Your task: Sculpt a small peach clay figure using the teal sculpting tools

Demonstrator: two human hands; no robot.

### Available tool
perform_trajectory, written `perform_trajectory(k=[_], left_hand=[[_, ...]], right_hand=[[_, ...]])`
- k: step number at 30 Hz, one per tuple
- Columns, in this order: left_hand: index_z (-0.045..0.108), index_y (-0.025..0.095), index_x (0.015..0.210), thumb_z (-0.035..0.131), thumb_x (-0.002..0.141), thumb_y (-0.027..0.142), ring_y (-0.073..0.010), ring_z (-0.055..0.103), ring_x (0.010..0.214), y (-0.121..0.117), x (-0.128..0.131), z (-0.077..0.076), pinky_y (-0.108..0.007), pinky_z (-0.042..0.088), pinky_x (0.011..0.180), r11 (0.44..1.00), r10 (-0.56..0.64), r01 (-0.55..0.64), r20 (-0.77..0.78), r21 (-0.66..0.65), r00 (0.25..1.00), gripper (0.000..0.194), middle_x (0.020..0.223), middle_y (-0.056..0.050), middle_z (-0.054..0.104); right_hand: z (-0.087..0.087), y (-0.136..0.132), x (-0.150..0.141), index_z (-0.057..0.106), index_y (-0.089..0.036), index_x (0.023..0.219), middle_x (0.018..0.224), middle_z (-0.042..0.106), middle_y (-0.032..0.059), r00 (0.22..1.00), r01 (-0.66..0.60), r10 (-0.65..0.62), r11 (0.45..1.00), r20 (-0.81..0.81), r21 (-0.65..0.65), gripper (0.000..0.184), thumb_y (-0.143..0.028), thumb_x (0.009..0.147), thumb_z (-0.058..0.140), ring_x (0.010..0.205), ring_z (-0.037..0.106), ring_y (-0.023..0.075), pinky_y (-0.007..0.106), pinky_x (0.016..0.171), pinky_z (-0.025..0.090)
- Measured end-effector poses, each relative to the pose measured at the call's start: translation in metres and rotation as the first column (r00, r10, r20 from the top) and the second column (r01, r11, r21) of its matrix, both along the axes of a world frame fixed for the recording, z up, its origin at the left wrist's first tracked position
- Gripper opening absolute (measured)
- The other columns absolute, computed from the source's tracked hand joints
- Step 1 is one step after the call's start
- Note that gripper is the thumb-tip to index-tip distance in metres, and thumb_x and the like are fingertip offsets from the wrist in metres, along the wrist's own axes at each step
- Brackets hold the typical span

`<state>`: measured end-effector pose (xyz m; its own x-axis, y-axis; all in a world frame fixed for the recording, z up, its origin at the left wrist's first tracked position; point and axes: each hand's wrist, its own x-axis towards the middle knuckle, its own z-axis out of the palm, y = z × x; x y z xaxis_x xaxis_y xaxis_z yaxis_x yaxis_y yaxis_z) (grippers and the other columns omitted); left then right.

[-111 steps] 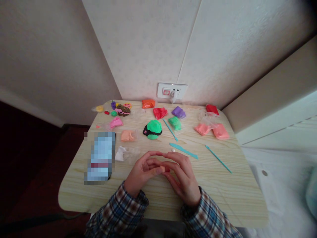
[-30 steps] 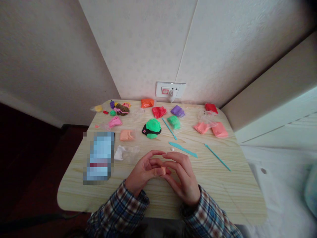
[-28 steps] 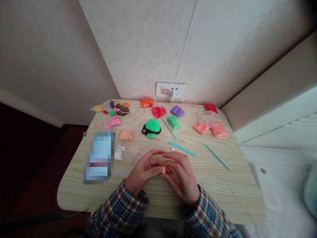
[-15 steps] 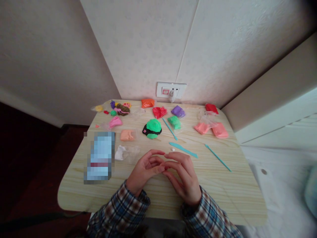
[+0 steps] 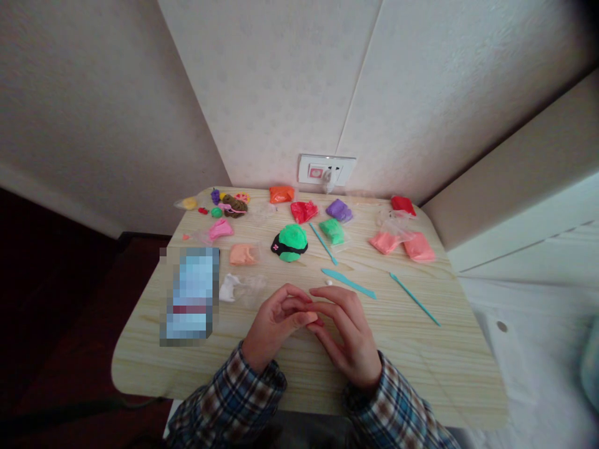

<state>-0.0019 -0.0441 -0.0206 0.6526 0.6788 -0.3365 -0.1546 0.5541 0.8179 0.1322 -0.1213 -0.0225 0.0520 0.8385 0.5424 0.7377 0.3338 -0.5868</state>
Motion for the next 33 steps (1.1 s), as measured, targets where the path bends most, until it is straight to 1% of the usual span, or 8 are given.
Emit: perform_trajectory(k=[3,6,9,15,23,26,29,33], left_hand=[[0.062,0.014,0.074,0.085,0.056,0.031,-0.0104,0.062,0.068,0.000,0.000,0.002,-0.020,0.049,0.064,0.997,0.032,-0.031,-0.010,0.070,0.999,0.034,0.068,0.002,0.067],[0.063,0.014,0.070,0.082,0.061,0.028,-0.0110,0.063,0.069,0.001,-0.001,0.004,-0.021,0.050,0.067,0.990,0.052,-0.043,-0.066,0.136,0.996,0.025,0.067,0.001,0.067],[0.062,0.014,0.069,0.079,0.065,0.027,-0.0120,0.064,0.068,0.001,-0.002,0.004,-0.023,0.051,0.069,0.986,0.066,-0.048,-0.110,0.160,0.992,0.022,0.068,0.000,0.068],[0.064,0.015,0.070,0.080,0.061,0.025,-0.0120,0.063,0.067,0.001,-0.002,0.005,-0.023,0.052,0.068,0.979,0.091,-0.068,-0.113,0.191,0.990,0.021,0.067,0.002,0.066],[0.064,0.015,0.065,0.078,0.064,0.031,-0.0147,0.063,0.065,0.001,-0.003,0.005,-0.027,0.052,0.067,0.961,0.091,-0.039,-0.178,0.274,0.980,0.021,0.064,0.000,0.067],[0.066,0.015,0.069,0.076,0.067,0.030,-0.0153,0.063,0.068,0.000,-0.004,0.002,-0.027,0.052,0.068,0.945,0.100,-0.036,-0.183,0.325,0.978,0.018,0.068,-0.001,0.067],[0.068,0.015,0.076,0.077,0.066,0.027,-0.0164,0.064,0.072,-0.001,-0.006,-0.001,-0.027,0.052,0.071,0.931,0.103,-0.036,-0.165,0.363,0.981,0.019,0.073,-0.002,0.069],[0.069,0.015,0.074,0.076,0.069,0.027,-0.0165,0.065,0.071,-0.001,-0.008,-0.005,-0.026,0.052,0.070,0.912,0.106,-0.026,-0.173,0.410,0.979,0.014,0.073,-0.003,0.070]], right_hand=[[0.000,-0.001,0.000,0.058,-0.020,0.100,0.105,0.063,0.0094,0.998,0.049,-0.049,0.999,-0.038,0.017,0.014,-0.017,0.087,0.056,0.099,0.058,0.0211,0.037,0.083,0.051],[0.001,-0.002,0.001,0.058,-0.020,0.101,0.104,0.063,0.0092,0.997,0.060,-0.059,0.998,-0.053,0.014,0.016,-0.016,0.085,0.058,0.099,0.058,0.0209,0.037,0.083,0.051],[0.001,-0.002,0.002,0.058,-0.020,0.104,0.102,0.064,0.0089,0.995,0.056,-0.055,0.998,-0.083,0.000,0.019,-0.016,0.085,0.059,0.097,0.059,0.0205,0.037,0.082,0.052],[0.001,-0.002,0.003,0.060,-0.019,0.098,0.085,0.065,0.0048,0.991,0.027,-0.027,1.000,-0.130,0.000,0.015,-0.011,0.086,0.056,0.083,0.061,0.0181,0.033,0.072,0.051],[0.003,-0.002,0.002,0.060,-0.020,0.100,0.084,0.067,0.0046,0.985,-0.019,0.016,1.000,-0.169,-0.017,0.016,-0.012,0.087,0.055,0.080,0.062,0.0174,0.032,0.069,0.052],[0.003,-0.002,0.002,0.061,-0.020,0.097,0.083,0.067,0.0041,0.981,0.000,-0.002,1.000,-0.192,-0.006,0.016,-0.011,0.086,0.056,0.079,0.062,0.0169,0.031,0.068,0.052],[0.003,-0.002,0.002,0.061,-0.020,0.098,0.083,0.067,0.0041,0.980,0.020,-0.022,1.000,-0.196,-0.013,0.016,-0.010,0.086,0.057,0.079,0.062,0.0167,0.031,0.069,0.052],[0.003,-0.002,0.002,0.060,-0.019,0.101,0.086,0.067,0.0048,0.985,-0.011,0.006,1.000,-0.173,-0.024,0.017,-0.012,0.086,0.056,0.081,0.062,0.0171,0.031,0.070,0.052]])
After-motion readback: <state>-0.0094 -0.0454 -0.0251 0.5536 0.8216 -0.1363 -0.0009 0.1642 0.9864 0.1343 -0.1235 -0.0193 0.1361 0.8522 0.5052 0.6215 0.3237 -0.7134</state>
